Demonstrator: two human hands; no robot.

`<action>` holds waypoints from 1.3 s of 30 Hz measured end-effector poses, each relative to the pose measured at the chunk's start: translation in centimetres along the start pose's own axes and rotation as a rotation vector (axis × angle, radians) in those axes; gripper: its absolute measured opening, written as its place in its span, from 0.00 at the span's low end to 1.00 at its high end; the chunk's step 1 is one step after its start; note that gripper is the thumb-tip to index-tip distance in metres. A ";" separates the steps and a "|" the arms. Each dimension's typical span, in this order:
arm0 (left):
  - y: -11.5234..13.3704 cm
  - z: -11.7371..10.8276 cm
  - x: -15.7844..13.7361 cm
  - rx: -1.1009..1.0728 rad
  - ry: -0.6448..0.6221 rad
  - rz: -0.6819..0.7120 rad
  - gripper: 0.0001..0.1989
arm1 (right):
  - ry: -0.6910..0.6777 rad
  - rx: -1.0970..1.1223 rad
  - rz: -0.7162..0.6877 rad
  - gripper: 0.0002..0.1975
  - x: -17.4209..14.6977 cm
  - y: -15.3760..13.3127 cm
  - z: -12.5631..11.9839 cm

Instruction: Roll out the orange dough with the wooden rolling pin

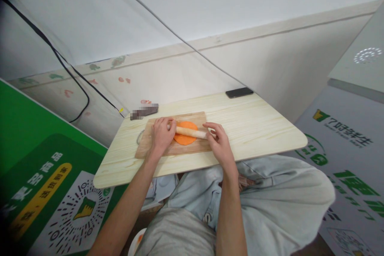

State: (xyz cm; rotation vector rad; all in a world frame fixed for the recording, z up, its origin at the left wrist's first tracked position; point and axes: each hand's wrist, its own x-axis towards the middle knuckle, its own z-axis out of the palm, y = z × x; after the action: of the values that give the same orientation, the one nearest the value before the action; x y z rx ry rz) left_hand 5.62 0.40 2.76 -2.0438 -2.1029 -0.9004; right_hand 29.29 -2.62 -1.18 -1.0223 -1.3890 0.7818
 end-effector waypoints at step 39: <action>0.3 0.0 -0.4 0.017 -0.083 -0.001 0.15 | -0.101 0.040 0.036 0.21 -0.3 0.1 -0.6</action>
State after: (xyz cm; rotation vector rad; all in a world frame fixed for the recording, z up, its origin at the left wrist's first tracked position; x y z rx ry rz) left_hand 5.93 0.02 2.69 -2.1067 -2.1451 -0.8086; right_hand 29.88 -2.94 -1.39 -0.9906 -1.4385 0.8952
